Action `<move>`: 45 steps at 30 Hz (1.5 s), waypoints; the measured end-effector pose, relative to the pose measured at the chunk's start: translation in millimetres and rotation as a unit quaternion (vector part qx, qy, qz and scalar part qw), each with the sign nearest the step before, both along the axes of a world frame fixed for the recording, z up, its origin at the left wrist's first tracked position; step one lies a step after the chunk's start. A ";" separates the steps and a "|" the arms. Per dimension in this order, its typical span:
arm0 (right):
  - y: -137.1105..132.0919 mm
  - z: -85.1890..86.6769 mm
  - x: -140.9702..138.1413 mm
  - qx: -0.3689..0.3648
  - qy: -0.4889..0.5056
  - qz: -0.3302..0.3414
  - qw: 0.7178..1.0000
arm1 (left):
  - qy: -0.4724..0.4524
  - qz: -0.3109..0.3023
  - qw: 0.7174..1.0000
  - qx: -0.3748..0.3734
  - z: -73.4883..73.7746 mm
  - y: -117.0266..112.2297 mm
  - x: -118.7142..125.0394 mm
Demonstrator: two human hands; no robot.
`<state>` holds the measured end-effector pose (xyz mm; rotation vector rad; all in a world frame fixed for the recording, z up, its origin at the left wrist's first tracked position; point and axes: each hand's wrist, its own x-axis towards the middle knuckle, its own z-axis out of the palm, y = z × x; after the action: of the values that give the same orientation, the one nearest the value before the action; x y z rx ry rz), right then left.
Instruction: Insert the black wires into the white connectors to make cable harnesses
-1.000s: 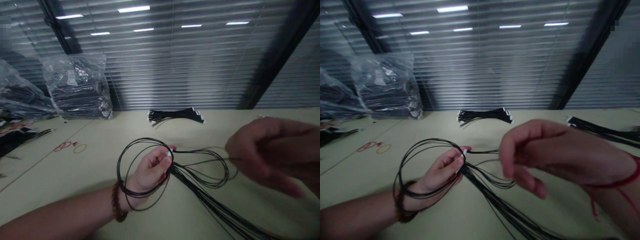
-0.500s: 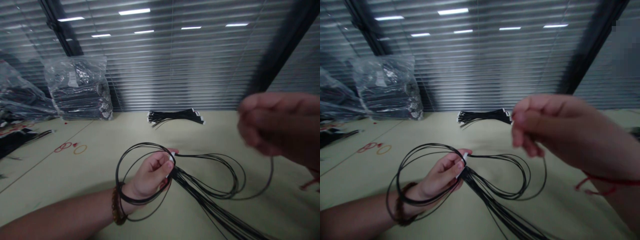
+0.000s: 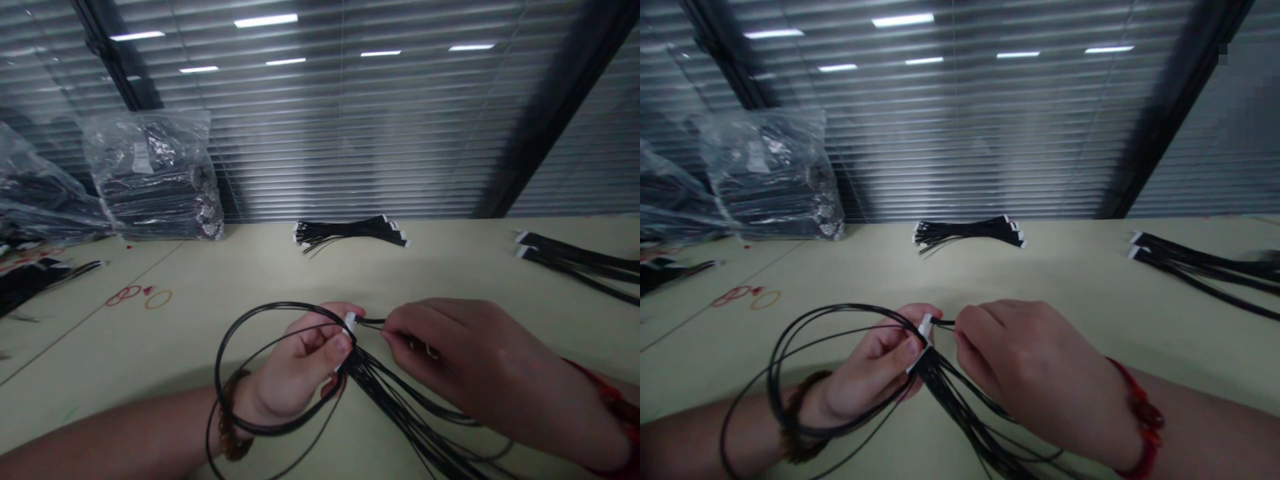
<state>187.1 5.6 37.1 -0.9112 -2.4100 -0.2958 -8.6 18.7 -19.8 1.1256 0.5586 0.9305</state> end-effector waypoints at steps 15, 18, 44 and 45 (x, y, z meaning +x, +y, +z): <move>1.9 -10.1 -7.1 -0.028 -0.028 0.029 0.999 | 0.066 0.010 0.997 0.033 1.8 -3.8 1.5; 3.3 -8.9 -7.5 0.005 -0.024 0.041 0.999 | 0.042 0.005 0.999 -0.001 0.0 -1.6 3.1; -3.3 -9.2 -7.3 0.022 -0.047 0.048 0.998 | 0.059 0.006 0.998 0.020 2.8 -5.3 4.5; -2.5 -9.2 -7.6 0.022 -0.048 0.047 0.997 | 0.057 0.010 0.998 0.016 1.3 -4.6 5.0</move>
<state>179.5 3.1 27.9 -0.7780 -2.5148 -0.3644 -3.6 14.1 -18.5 1.2081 0.6505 0.8991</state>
